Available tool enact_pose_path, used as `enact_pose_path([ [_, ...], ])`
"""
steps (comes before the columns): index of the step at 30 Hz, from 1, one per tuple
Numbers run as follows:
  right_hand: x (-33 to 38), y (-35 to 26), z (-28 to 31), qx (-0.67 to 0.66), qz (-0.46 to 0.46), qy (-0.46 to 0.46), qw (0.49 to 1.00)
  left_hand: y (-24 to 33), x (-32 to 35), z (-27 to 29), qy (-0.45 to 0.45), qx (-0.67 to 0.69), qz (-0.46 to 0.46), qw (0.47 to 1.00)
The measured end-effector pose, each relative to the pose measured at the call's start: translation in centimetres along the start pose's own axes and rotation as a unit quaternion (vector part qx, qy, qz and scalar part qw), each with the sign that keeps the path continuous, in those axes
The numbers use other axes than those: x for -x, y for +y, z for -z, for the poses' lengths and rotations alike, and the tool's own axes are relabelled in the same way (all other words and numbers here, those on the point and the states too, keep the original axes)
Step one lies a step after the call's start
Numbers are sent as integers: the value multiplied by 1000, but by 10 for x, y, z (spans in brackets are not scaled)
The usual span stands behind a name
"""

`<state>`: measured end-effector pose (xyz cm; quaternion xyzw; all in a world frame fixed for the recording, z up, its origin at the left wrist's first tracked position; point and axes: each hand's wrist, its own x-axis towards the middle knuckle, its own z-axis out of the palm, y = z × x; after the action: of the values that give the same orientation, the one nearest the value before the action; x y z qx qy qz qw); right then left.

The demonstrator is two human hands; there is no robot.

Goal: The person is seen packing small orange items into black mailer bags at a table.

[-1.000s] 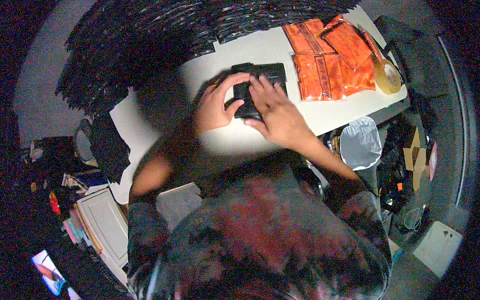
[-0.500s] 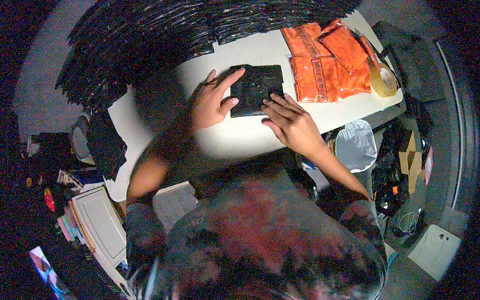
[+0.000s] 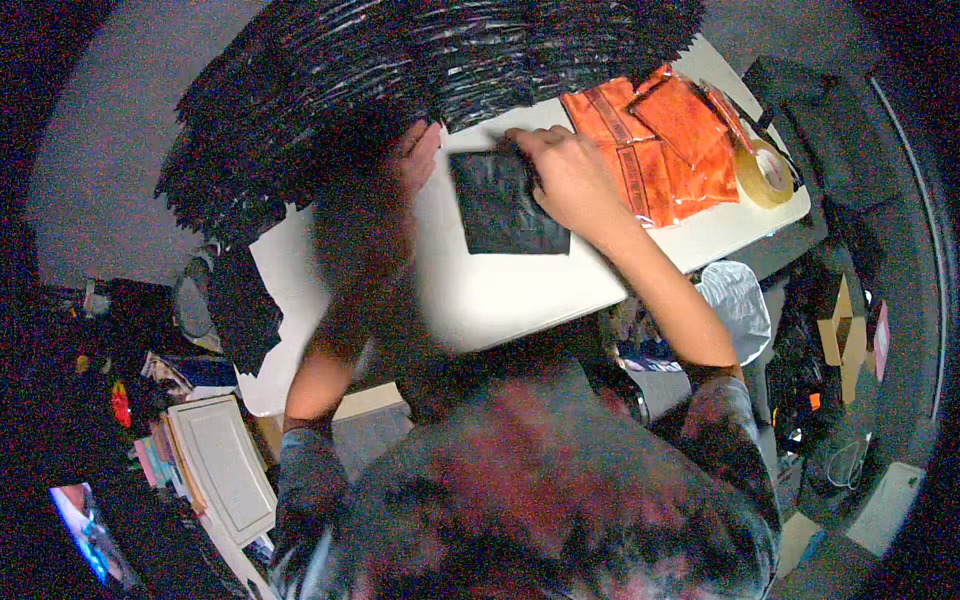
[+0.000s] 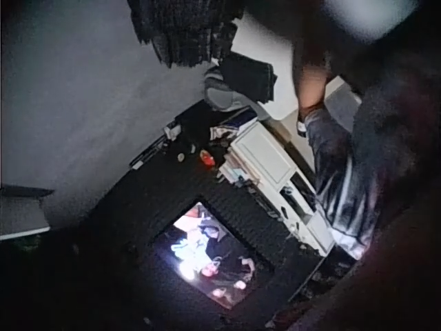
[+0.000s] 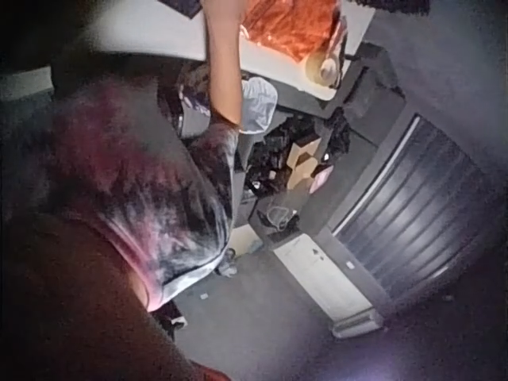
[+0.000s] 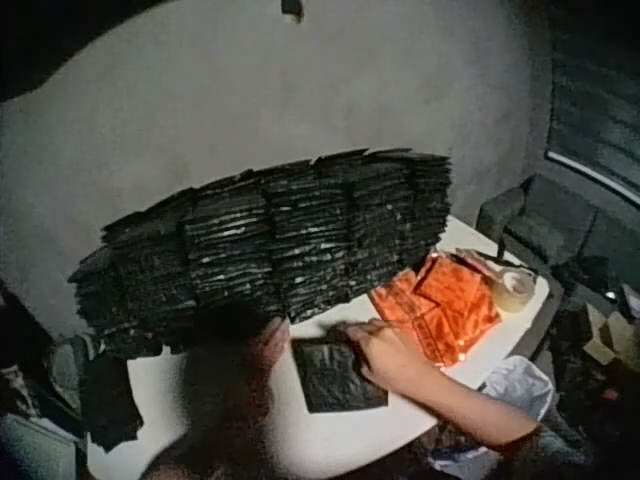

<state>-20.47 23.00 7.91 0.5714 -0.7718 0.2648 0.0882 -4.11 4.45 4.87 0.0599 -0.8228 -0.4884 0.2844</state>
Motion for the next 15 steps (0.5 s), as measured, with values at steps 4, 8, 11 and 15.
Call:
enact_pose_path([
  [4,14,-1,-48,46,6,-13,999,13,0,-39,-4,-40,22,999],
  [8,34,-21,-76,45,6,-113,992,-17,-11,-76,-12,-149,18,989],
  [11,36,-20,-77,66,-10,-140,988,-28,-13,-87,-62,-248,-27,966],
  [15,32,-21,-79,78,-33,-167,982,-33,-15,-87,-79,-254,-51,963],
])
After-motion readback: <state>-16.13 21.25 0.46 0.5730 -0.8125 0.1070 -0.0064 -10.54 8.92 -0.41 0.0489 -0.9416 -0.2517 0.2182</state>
